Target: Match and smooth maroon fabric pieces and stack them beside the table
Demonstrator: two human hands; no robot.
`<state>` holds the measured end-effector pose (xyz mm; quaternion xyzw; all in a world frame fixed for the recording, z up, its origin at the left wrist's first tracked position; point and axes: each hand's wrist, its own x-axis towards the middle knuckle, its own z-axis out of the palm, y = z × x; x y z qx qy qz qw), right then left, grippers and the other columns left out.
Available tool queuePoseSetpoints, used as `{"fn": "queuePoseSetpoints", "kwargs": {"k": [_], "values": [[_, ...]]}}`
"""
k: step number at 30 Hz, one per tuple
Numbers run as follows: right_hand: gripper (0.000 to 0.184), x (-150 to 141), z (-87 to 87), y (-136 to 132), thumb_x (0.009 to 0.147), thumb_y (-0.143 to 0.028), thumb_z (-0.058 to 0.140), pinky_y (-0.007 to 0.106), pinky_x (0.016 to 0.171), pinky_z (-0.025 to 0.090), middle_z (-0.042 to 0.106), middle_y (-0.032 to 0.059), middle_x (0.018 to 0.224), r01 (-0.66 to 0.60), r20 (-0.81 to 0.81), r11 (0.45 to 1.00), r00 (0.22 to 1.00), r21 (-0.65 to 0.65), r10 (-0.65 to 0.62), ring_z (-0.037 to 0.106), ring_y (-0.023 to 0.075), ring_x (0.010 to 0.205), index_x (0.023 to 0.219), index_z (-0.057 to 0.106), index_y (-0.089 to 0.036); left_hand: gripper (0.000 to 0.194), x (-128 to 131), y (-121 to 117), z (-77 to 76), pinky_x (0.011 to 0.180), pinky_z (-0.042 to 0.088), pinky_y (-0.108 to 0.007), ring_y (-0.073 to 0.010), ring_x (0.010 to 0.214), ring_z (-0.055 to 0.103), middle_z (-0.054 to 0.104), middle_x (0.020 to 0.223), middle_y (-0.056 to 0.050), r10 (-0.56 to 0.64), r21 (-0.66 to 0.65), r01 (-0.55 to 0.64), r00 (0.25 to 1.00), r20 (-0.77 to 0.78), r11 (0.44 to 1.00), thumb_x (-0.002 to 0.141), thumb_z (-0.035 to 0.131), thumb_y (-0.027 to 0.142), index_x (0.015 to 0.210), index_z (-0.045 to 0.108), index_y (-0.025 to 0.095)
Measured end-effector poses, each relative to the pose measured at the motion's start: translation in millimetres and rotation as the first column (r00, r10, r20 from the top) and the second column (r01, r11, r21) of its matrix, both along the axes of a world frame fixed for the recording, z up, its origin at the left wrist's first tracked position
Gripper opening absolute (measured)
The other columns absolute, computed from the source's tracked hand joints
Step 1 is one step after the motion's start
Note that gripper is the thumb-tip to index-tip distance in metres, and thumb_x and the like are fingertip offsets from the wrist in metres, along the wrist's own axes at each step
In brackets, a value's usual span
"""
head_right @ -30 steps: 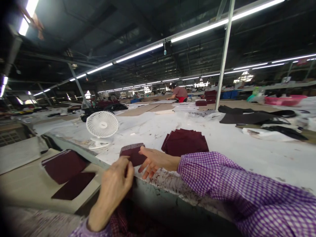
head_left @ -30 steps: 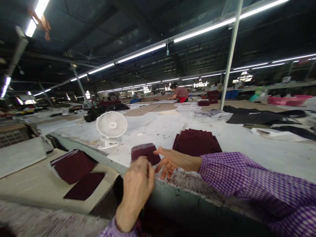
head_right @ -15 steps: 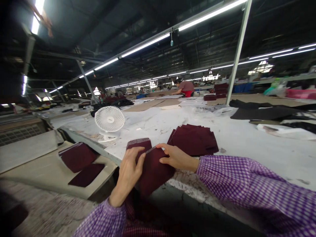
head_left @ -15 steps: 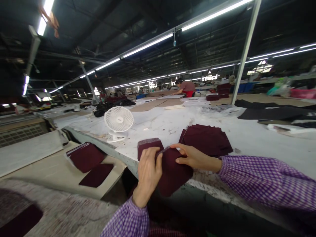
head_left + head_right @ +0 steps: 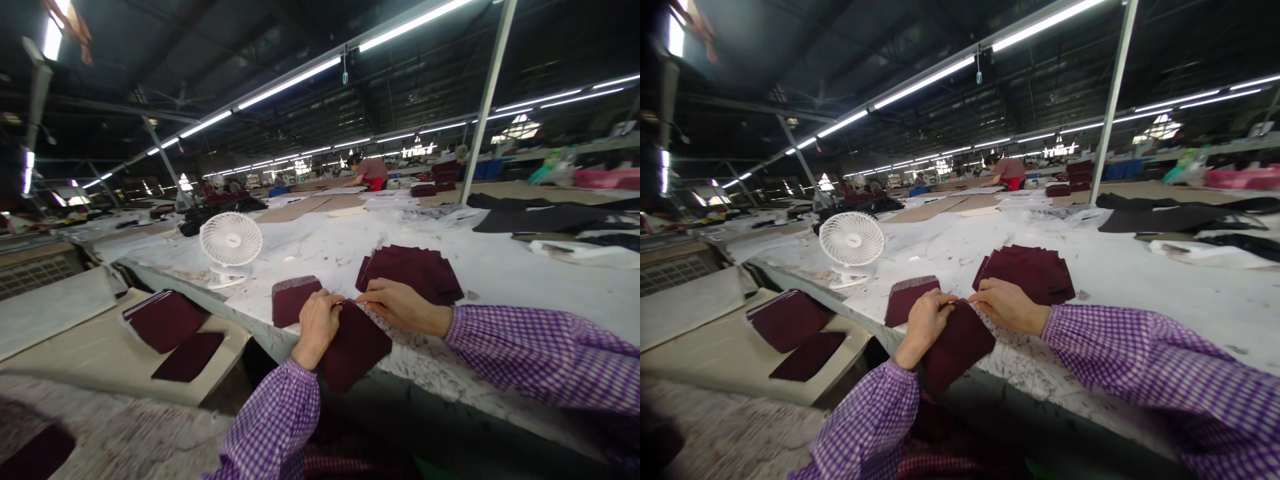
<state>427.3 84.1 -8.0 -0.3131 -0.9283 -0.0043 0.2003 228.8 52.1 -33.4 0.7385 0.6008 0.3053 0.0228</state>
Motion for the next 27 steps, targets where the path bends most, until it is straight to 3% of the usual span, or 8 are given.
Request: {"fn": "queuePoseSetpoints", "kwargs": {"k": [7, 15, 18, 23, 27], "values": [[0.025, -2, -7.6, -3, 0.092, -0.023, 0.045, 0.030, 0.070, 0.037, 0.054, 0.0066, 0.083, -0.033, 0.071, 0.996, 0.997, 0.078, 0.028, 0.048, 0.0177, 0.078, 0.097, 0.069, -0.020, 0.028, 2, -6, -0.2, 0.074, 0.042, -0.029, -0.0188, 0.086, 0.054, 0.062, 0.085, -0.005, -0.041, 0.082, 0.050, 0.993, -0.111, 0.995, 0.090, 0.046, 0.019, 0.098, 0.072, 0.024], [0.025, -2, -11.4, -1, 0.091, -0.024, 0.045, 0.030, 0.070, 0.038, 0.054, 0.0060, 0.082, -0.024, 0.051, 0.994, 0.999, 0.108, 0.019, 0.048, 0.0166, 0.077, 0.096, 0.069, -0.019, 0.030, 4, -8, 1.8, 0.074, 0.039, -0.029, -0.0175, 0.086, 0.051, 0.060, 0.087, -0.002, -0.048, 0.084, 0.073, 0.964, -0.262, 0.994, 0.092, 0.042, 0.020, 0.094, 0.071, 0.029], [0.025, -3, -10.8, -1, 0.092, -0.024, 0.044, 0.029, 0.071, 0.041, 0.057, 0.0060, 0.086, -0.009, 0.013, 0.997, 1.000, 0.075, 0.008, 0.051, 0.0166, 0.079, 0.098, 0.068, -0.020, 0.030, 5, -8, 3.6, 0.071, 0.037, -0.031, -0.0181, 0.085, 0.051, 0.060, 0.089, -0.002, -0.049, 0.071, 0.075, 0.948, -0.316, 0.995, 0.092, 0.041, 0.021, 0.094, 0.070, 0.029], [0.025, -7, -5.9, -1, 0.092, -0.017, 0.040, 0.033, 0.086, 0.041, 0.062, 0.0060, 0.100, -0.050, -0.057, 0.996, 0.997, 0.076, 0.054, 0.054, 0.0177, 0.092, 0.101, 0.063, -0.018, 0.031, 8, -9, 5.6, 0.071, 0.036, -0.033, -0.0193, 0.085, 0.050, 0.060, 0.090, -0.003, -0.049, 0.078, 0.081, 0.936, -0.350, 0.994, 0.093, 0.040, 0.022, 0.095, 0.070, 0.028], [0.025, -11, -2.0, 0, 0.090, -0.015, 0.040, 0.033, 0.084, 0.042, 0.064, 0.0072, 0.100, -0.053, -0.077, 0.996, 0.995, 0.068, 0.058, 0.053, 0.0187, 0.091, 0.104, 0.061, -0.016, 0.030, 8, -9, 4.4, 0.070, 0.035, -0.034, -0.0202, 0.085, 0.049, 0.061, 0.090, -0.004, -0.053, 0.097, 0.093, 0.933, -0.355, 0.991, 0.092, 0.041, 0.022, 0.093, 0.070, 0.026]]}}
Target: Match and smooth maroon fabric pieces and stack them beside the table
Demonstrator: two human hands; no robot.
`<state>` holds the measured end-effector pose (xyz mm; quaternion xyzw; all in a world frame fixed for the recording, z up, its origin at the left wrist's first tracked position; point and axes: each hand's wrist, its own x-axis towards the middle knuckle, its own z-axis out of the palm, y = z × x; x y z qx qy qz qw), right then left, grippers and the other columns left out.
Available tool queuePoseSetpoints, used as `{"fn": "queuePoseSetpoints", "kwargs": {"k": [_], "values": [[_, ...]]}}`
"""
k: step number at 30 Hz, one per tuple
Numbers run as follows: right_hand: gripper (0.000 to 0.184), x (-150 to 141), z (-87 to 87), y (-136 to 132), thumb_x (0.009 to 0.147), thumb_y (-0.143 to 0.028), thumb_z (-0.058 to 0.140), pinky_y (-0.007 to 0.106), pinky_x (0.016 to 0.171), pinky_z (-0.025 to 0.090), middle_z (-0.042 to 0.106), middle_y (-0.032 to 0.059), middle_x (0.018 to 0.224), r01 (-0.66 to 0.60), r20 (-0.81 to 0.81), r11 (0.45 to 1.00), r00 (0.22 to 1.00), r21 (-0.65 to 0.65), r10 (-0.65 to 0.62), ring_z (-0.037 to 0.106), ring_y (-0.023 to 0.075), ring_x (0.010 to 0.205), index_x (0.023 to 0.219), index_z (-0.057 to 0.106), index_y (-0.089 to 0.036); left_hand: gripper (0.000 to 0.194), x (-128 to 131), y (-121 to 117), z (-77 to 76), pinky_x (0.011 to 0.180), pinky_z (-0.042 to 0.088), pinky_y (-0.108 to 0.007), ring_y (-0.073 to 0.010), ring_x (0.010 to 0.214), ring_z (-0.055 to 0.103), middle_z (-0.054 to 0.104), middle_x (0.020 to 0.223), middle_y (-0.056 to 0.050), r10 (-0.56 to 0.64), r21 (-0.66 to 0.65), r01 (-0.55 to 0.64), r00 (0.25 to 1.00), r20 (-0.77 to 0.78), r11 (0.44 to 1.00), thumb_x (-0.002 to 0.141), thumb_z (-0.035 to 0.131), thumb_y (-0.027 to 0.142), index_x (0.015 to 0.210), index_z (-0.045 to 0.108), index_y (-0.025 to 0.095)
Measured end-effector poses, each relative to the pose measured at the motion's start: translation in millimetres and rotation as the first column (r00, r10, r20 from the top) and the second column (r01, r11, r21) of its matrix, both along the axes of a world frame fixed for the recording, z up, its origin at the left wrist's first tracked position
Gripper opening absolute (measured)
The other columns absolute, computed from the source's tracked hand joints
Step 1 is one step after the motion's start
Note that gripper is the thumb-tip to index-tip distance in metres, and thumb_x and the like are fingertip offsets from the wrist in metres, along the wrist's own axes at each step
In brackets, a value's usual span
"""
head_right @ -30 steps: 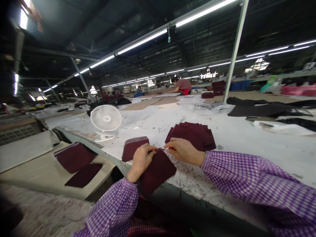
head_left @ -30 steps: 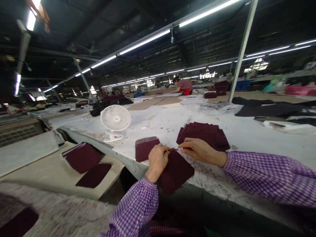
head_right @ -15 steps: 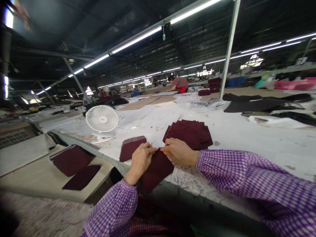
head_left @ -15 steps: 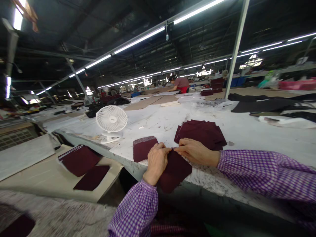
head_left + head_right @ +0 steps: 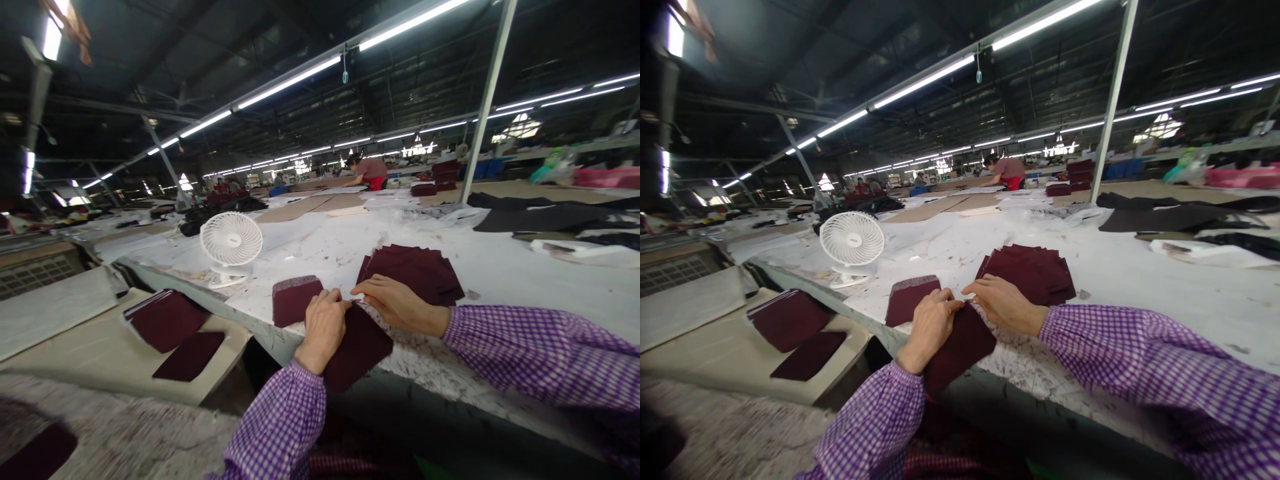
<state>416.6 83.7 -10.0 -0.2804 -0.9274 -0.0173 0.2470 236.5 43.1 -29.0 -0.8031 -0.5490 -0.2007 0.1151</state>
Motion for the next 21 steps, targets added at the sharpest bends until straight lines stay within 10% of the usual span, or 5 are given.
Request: {"fn": "queuePoseSetpoints", "kwargs": {"k": [14, 21], "values": [[0.024, -5, -4.3, -6, 0.089, -0.013, 0.039, 0.032, 0.080, 0.039, 0.064, 0.0078, 0.092, 0.007, 0.105, 1.000, 0.994, 0.000, -0.007, 0.051, 0.0182, 0.086, 0.100, 0.060, -0.016, 0.029, -1, 0, -0.1, 0.070, 0.037, -0.034, -0.0201, 0.084, 0.050, 0.061, 0.089, -0.004, -0.017, 0.001, 0.017, 1.000, 0.013, 1.000, 0.092, 0.041, 0.019, 0.096, 0.069, 0.025], [0.030, -5, -8.1, 3, 0.089, -0.015, 0.040, 0.032, 0.077, 0.037, 0.063, 0.0069, 0.097, 0.026, 0.172, 0.999, 0.985, -0.025, -0.021, 0.051, 0.0188, 0.086, 0.109, 0.063, -0.020, 0.024, -41, -11, -1.3, 0.075, 0.040, -0.030, -0.0173, 0.083, 0.051, 0.062, 0.084, -0.002, -0.039, -0.013, 0.042, 0.985, 0.169, 0.999, 0.090, 0.047, 0.019, 0.089, 0.070, 0.024]]}}
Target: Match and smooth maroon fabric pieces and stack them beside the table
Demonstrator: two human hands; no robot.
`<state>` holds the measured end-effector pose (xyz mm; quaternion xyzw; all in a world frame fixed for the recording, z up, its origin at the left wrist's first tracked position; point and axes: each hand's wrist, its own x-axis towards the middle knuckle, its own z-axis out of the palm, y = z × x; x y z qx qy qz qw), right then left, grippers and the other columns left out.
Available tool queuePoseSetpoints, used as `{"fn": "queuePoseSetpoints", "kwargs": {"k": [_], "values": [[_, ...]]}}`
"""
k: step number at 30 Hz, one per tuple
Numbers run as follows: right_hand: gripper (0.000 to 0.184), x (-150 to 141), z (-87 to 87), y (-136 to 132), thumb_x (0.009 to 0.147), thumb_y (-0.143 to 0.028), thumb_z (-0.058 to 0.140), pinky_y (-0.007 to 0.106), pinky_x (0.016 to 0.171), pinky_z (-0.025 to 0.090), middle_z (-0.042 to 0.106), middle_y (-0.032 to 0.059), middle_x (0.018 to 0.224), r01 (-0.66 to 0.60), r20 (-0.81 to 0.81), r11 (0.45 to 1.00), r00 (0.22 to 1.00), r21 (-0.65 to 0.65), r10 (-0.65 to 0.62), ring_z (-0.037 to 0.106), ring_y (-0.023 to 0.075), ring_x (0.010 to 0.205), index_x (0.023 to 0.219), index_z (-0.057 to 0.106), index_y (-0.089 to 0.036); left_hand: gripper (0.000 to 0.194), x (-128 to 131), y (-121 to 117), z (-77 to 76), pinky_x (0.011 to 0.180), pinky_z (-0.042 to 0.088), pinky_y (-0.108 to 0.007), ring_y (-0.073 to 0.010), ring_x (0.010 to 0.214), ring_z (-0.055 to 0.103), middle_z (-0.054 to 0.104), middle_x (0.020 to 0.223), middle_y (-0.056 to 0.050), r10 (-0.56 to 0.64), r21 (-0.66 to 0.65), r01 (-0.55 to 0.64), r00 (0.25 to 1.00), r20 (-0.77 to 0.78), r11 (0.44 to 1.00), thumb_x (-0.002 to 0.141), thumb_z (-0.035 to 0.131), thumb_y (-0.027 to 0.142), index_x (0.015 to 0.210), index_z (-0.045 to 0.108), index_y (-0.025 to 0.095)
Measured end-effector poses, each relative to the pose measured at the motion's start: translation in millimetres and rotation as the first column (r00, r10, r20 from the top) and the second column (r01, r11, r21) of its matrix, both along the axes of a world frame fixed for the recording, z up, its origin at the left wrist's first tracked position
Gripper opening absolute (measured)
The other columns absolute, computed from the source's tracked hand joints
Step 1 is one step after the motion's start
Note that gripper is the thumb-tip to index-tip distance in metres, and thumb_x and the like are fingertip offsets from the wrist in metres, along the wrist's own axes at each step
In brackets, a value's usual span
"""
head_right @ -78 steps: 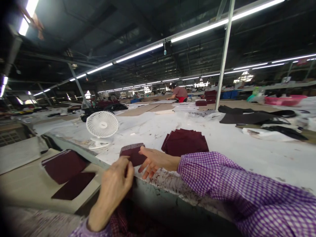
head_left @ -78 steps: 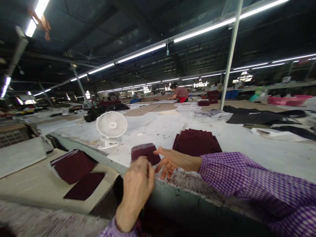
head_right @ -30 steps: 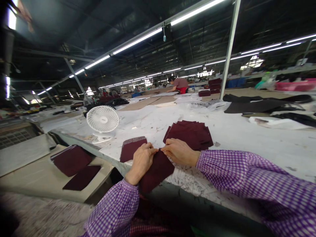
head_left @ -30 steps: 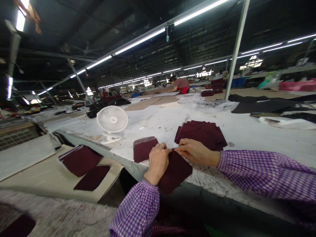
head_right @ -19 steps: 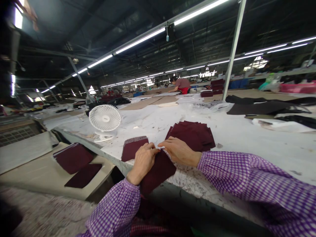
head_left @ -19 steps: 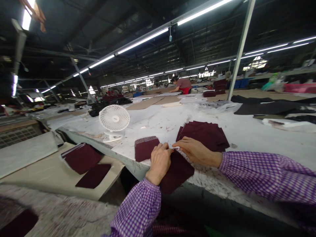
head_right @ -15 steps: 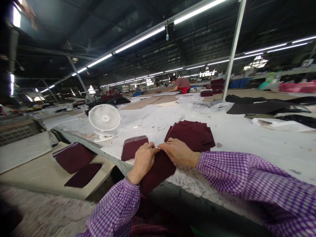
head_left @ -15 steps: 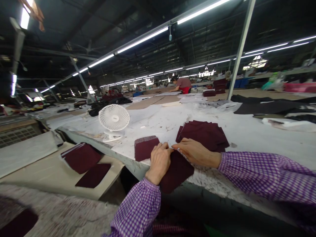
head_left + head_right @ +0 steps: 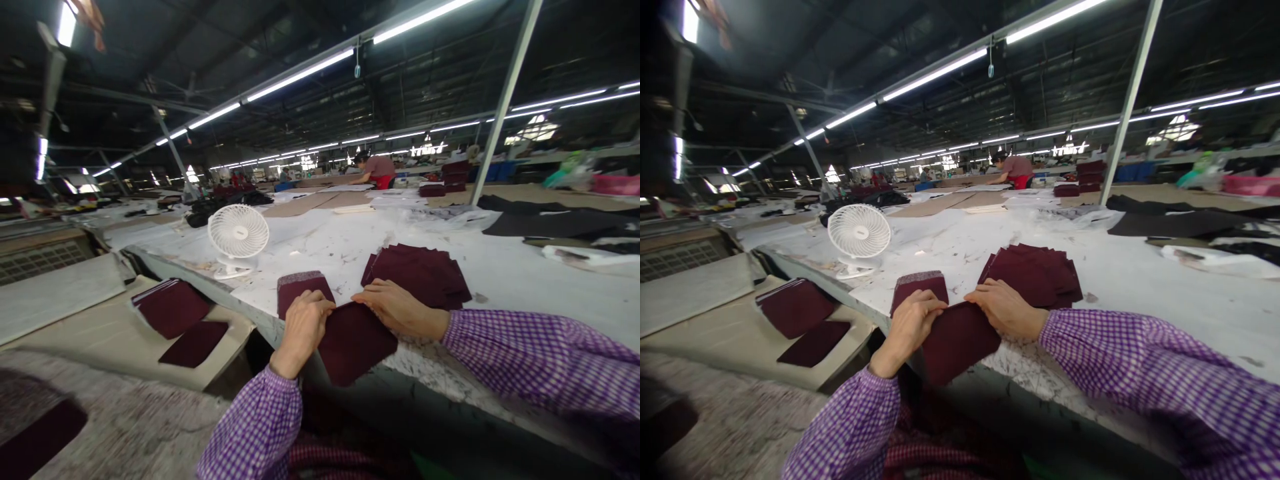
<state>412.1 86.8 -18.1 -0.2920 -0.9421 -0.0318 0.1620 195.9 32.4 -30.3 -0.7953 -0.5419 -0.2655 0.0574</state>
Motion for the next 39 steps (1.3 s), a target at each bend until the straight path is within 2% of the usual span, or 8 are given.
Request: {"fn": "queuePoseSetpoints", "kwargs": {"k": [5, 12, 22, 27, 30, 33, 36, 39], "values": [[0.039, 1, 2.8, 0, 0.086, -0.011, 0.040, 0.032, 0.079, 0.036, 0.061, 0.0078, 0.102, -0.003, 0.071, 0.999, 0.997, -0.037, 0.005, 0.050, 0.0196, 0.089, 0.117, 0.062, -0.022, 0.027, -23, -11, -7.5, 0.072, 0.040, -0.029, -0.0164, 0.080, 0.050, 0.061, 0.082, -0.003, -0.043, 0.048, 0.040, 0.997, 0.063, 0.998, 0.093, 0.044, 0.028, 0.093, 0.070, 0.024], [0.050, -8, 21.3, -6, 0.082, -0.005, 0.039, 0.036, 0.083, 0.035, 0.060, 0.0081, 0.097, -0.008, 0.267, 0.999, 0.964, 0.036, -0.002, 0.052, 0.0206, 0.091, 0.122, 0.059, -0.026, 0.032, -27, -17, -14.9, 0.070, 0.039, -0.030, -0.0161, 0.079, 0.048, 0.057, 0.084, -0.004, -0.008, 0.109, 0.000, 0.997, 0.078, 0.994, 0.094, 0.039, 0.032, 0.094, 0.070, 0.022], [0.061, -35, 49.5, -6, 0.075, -0.003, 0.045, 0.031, 0.071, 0.038, 0.062, 0.0076, 0.088, -0.118, 0.525, 0.993, 0.847, 0.025, 0.088, 0.059, 0.0188, 0.077, 0.128, 0.054, -0.032, 0.028, -23, -24, -10.0, 0.070, 0.036, -0.031, -0.0175, 0.081, 0.046, 0.055, 0.087, -0.005, 0.008, 0.173, 0.001, 0.999, -0.051, 0.985, 0.093, 0.041, 0.020, 0.101, 0.067, 0.023], [0.061, -48, 59.3, -9, 0.079, -0.006, 0.045, 0.032, 0.067, 0.037, 0.064, 0.0083, 0.089, -0.112, 0.627, 0.994, 0.775, 0.008, 0.082, 0.059, 0.0197, 0.074, 0.133, 0.048, -0.034, 0.024, -28, -22, -13.6, 0.072, 0.039, -0.030, -0.0173, 0.081, 0.048, 0.059, 0.085, -0.005, -0.046, 0.120, 0.032, 0.992, 0.117, 0.992, 0.093, 0.043, 0.025, 0.098, 0.066, 0.019], [0.060, -49, 60.3, -9, 0.080, -0.006, 0.045, 0.035, 0.070, 0.036, 0.065, 0.0081, 0.083, -0.133, 0.635, 0.990, 0.770, 0.054, 0.069, 0.058, 0.0202, 0.072, 0.132, 0.049, -0.034, 0.019, -34, -20, -14.9, 0.075, 0.041, -0.029, -0.0166, 0.082, 0.050, 0.060, 0.085, -0.005, -0.090, 0.081, 0.070, 0.957, 0.277, 0.994, 0.091, 0.049, 0.024, 0.089, 0.066, 0.017], [0.051, -50, 59.1, -10, 0.080, -0.007, 0.048, 0.035, 0.071, 0.035, 0.064, 0.0079, 0.072, -0.199, 0.576, 0.972, 0.812, 0.121, 0.095, 0.054, 0.0198, 0.071, 0.123, 0.058, -0.031, 0.017, -37, -21, -13.6, 0.076, 0.042, -0.030, -0.0167, 0.082, 0.051, 0.061, 0.085, -0.004, -0.111, 0.054, 0.099, 0.941, 0.319, 0.994, 0.089, 0.050, 0.023, 0.085, 0.066, 0.017], [0.040, -53, 57.5, -13, 0.081, -0.009, 0.049, 0.032, 0.070, 0.036, 0.064, 0.0108, 0.089, -0.257, 0.511, 0.956, 0.846, 0.138, 0.154, 0.053, 0.0205, 0.080, 0.114, 0.064, -0.026, 0.016, -38, -22, -11.3, 0.078, 0.043, -0.031, -0.0170, 0.083, 0.051, 0.061, 0.085, -0.004, -0.112, 0.043, 0.104, 0.938, 0.327, 0.994, 0.089, 0.051, 0.022, 0.085, 0.066, 0.017], [0.033, -57, 54.3, -15, 0.086, -0.008, 0.043, 0.029, 0.069, 0.040, 0.059, 0.0114, 0.095, -0.252, 0.471, 0.967, 0.858, 0.034, 0.207, 0.055, 0.0193, 0.083, 0.109, 0.065, -0.019, 0.018, -37, -24, -9.7, 0.078, 0.042, -0.031, -0.0172, 0.083, 0.051, 0.060, 0.085, -0.005, -0.105, 0.043, 0.097, 0.945, 0.309, 0.994, 0.089, 0.050, 0.022, 0.083, 0.066, 0.017]]}}
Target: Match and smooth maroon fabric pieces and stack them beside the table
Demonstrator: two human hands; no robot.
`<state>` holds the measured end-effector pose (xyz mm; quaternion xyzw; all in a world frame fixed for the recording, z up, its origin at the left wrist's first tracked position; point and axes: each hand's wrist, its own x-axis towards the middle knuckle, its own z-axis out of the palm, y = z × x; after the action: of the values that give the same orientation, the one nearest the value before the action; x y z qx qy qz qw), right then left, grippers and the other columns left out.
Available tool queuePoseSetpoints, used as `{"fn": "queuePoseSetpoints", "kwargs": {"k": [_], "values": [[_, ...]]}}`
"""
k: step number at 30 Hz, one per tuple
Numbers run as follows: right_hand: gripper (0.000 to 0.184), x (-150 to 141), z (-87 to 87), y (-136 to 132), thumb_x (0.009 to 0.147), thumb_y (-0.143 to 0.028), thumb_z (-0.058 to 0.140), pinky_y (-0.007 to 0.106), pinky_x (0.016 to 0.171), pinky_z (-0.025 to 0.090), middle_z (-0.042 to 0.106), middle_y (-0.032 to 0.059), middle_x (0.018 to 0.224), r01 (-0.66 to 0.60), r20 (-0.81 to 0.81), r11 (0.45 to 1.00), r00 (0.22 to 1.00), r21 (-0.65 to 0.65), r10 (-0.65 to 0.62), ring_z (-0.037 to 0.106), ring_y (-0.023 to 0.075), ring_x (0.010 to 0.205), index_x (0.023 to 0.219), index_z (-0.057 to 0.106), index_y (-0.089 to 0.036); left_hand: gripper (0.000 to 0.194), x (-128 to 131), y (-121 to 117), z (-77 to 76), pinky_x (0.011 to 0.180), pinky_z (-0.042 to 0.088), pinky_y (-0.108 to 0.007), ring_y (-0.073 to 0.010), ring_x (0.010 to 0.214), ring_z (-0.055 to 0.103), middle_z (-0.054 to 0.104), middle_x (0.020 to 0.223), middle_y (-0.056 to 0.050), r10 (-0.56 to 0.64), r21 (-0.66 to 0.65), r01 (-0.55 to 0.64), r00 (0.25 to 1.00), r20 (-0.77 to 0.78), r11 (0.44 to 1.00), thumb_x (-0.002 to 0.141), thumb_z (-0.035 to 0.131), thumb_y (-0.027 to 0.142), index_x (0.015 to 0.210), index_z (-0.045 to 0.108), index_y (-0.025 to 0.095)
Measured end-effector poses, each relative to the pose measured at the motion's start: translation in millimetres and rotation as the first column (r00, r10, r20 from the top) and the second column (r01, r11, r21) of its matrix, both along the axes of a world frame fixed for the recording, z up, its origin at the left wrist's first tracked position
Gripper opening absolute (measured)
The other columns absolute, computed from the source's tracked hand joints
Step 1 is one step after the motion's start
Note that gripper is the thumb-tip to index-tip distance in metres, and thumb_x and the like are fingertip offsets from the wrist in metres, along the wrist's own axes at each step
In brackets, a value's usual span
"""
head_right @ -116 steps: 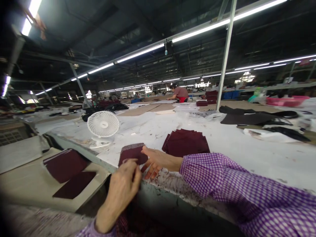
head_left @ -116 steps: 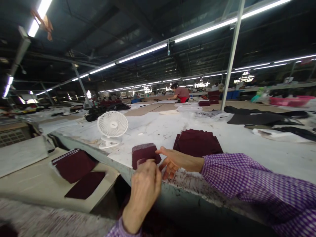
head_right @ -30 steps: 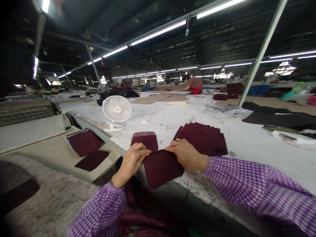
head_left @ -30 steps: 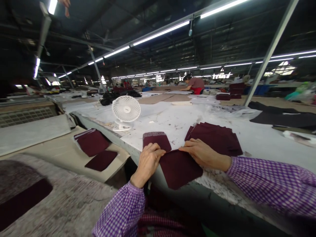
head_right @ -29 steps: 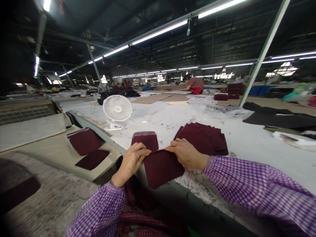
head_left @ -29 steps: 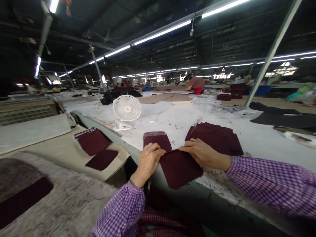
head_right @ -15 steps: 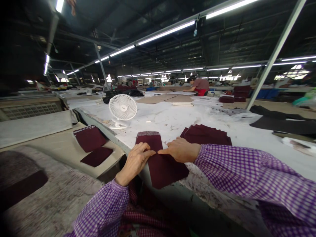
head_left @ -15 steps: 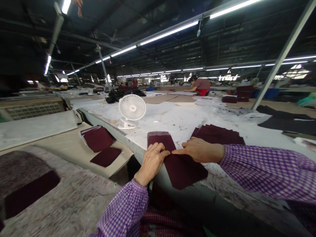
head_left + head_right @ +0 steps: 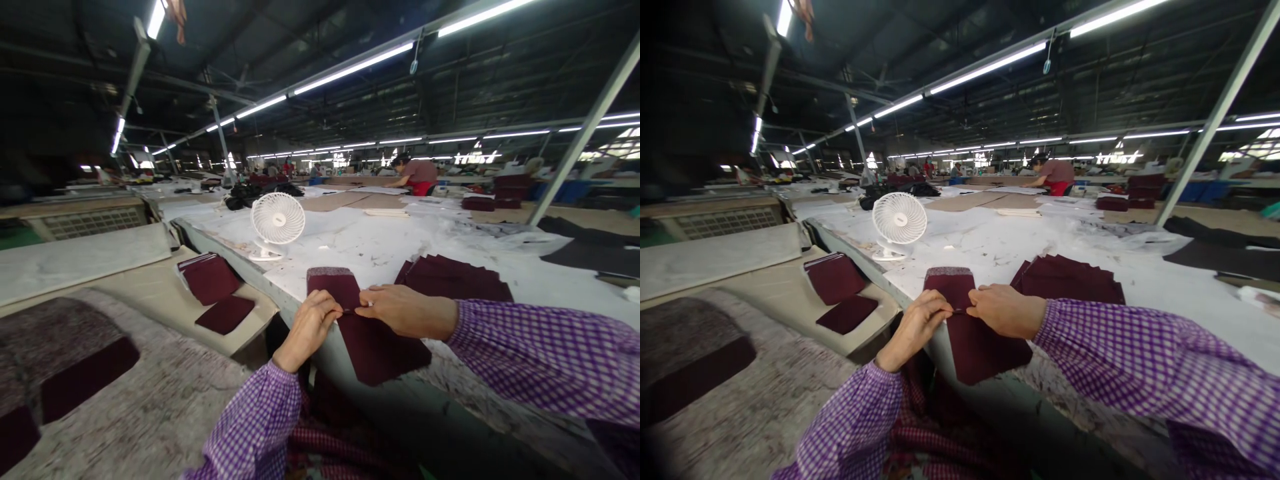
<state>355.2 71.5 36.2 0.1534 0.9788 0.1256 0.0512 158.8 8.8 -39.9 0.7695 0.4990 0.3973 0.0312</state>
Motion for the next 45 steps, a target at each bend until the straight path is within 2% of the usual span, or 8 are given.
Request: {"fn": "queuePoseSetpoints", "kwargs": {"k": [4, 8, 15, 25, 30, 37, 41, 45], "values": [[0.033, -3, -6.2, 3, 0.086, -0.005, 0.040, 0.027, 0.069, 0.043, 0.055, 0.0090, 0.086, 0.001, -0.043, 0.992, 0.999, -0.125, -0.007, 0.055, 0.0169, 0.079, 0.108, 0.063, -0.015, 0.022, 1, -1, 0.0, 0.076, 0.042, -0.031, -0.0173, 0.083, 0.050, 0.059, 0.085, -0.005, 0.008, 0.005, -0.008, 1.000, -0.016, 1.000, 0.091, 0.047, 0.023, 0.083, 0.066, 0.017], [0.045, -3, -8.8, 8, 0.082, 0.001, 0.038, 0.029, 0.073, 0.044, 0.054, 0.0094, 0.090, -0.025, -0.036, 0.991, 0.999, -0.131, 0.020, 0.055, 0.0172, 0.081, 0.115, 0.061, -0.017, 0.022, -2, 1, -2.5, 0.077, 0.043, -0.031, -0.0173, 0.083, 0.051, 0.060, 0.085, -0.005, -0.010, -0.009, 0.010, 1.000, 0.009, 1.000, 0.091, 0.047, 0.025, 0.085, 0.068, 0.018], [0.060, -2, -8.7, 11, 0.073, 0.005, 0.038, 0.028, 0.072, 0.044, 0.054, 0.0089, 0.092, -0.047, -0.034, 0.988, 0.999, -0.150, 0.042, 0.054, 0.0166, 0.079, 0.125, 0.056, -0.020, 0.017, -8, 1, -2.7, 0.078, 0.045, -0.030, -0.0159, 0.085, 0.056, 0.061, 0.087, -0.004, -0.051, -0.065, 0.068, 0.972, 0.230, 0.996, 0.088, 0.049, 0.020, 0.092, 0.066, 0.018], [0.064, -5, -9.0, 9, 0.075, 0.003, 0.038, 0.027, 0.071, 0.043, 0.053, 0.0083, 0.091, -0.067, -0.007, 0.995, 0.998, -0.077, 0.067, 0.052, 0.0151, 0.075, 0.132, 0.051, -0.024, 0.014, -1, 1, -1.4, 0.076, 0.043, -0.030, -0.0168, 0.083, 0.054, 0.060, 0.083, -0.003, 0.028, -0.084, -0.012, 0.980, 0.196, 0.996, 0.085, 0.049, 0.016, 0.078, 0.062, 0.018], [0.053, -12, -13.8, 9, 0.084, -0.007, 0.042, 0.027, 0.066, 0.042, 0.053, 0.0069, 0.093, -0.012, -0.008, 0.999, 1.000, -0.050, 0.012, 0.052, 0.0149, 0.071, 0.132, 0.048, -0.029, 0.013, -3, 2, -5.5, 0.073, 0.044, -0.027, -0.0142, 0.078, 0.055, 0.059, 0.082, -0.002, 0.083, -0.127, -0.045, 0.946, 0.313, 0.991, 0.089, 0.044, 0.022, 0.086, 0.056, 0.017], [0.034, 6, -27.0, 13, 0.082, -0.037, 0.062, 0.034, 0.084, 0.041, 0.059, 0.0085, 0.100, 0.219, -0.338, 0.944, 0.894, -0.247, -0.296, 0.053, 0.0212, 0.095, 0.108, 0.057, -0.016, 0.022, 5, 3, -2.6, 0.079, 0.044, -0.033, -0.0189, 0.087, 0.053, 0.057, 0.087, -0.003, 0.082, -0.101, -0.071, 0.991, 0.110, 0.992, 0.080, 0.062, 0.034, 0.095, 0.061, 0.019], [0.015, 8, -29.5, 15, 0.081, -0.029, 0.062, 0.027, 0.074, 0.041, 0.060, 0.0019, 0.080, 0.206, -0.296, 0.888, 0.891, -0.412, -0.344, 0.054, 0.0157, 0.080, 0.090, 0.059, -0.017, 0.023, 4, 7, -4.3, 0.080, 0.045, -0.036, -0.0214, 0.089, 0.054, 0.057, 0.089, -0.005, 0.078, -0.101, -0.071, 0.995, 0.058, 0.992, 0.080, 0.061, 0.039, 0.092, 0.066, 0.020], [0.007, 4, -27.4, 11, 0.080, -0.021, 0.061, 0.024, 0.067, 0.037, 0.057, 0.0012, 0.081, 0.122, -0.522, 0.922, 0.794, -0.366, -0.312, 0.051, 0.0125, 0.074, 0.079, 0.056, -0.017, 0.032, 3, 10, -5.2, 0.081, 0.047, -0.034, -0.0210, 0.093, 0.056, 0.060, 0.096, -0.005, 0.050, -0.142, -0.021, 0.979, 0.200, 0.990, 0.079, 0.060, 0.046, 0.099, 0.066, 0.022]]}}
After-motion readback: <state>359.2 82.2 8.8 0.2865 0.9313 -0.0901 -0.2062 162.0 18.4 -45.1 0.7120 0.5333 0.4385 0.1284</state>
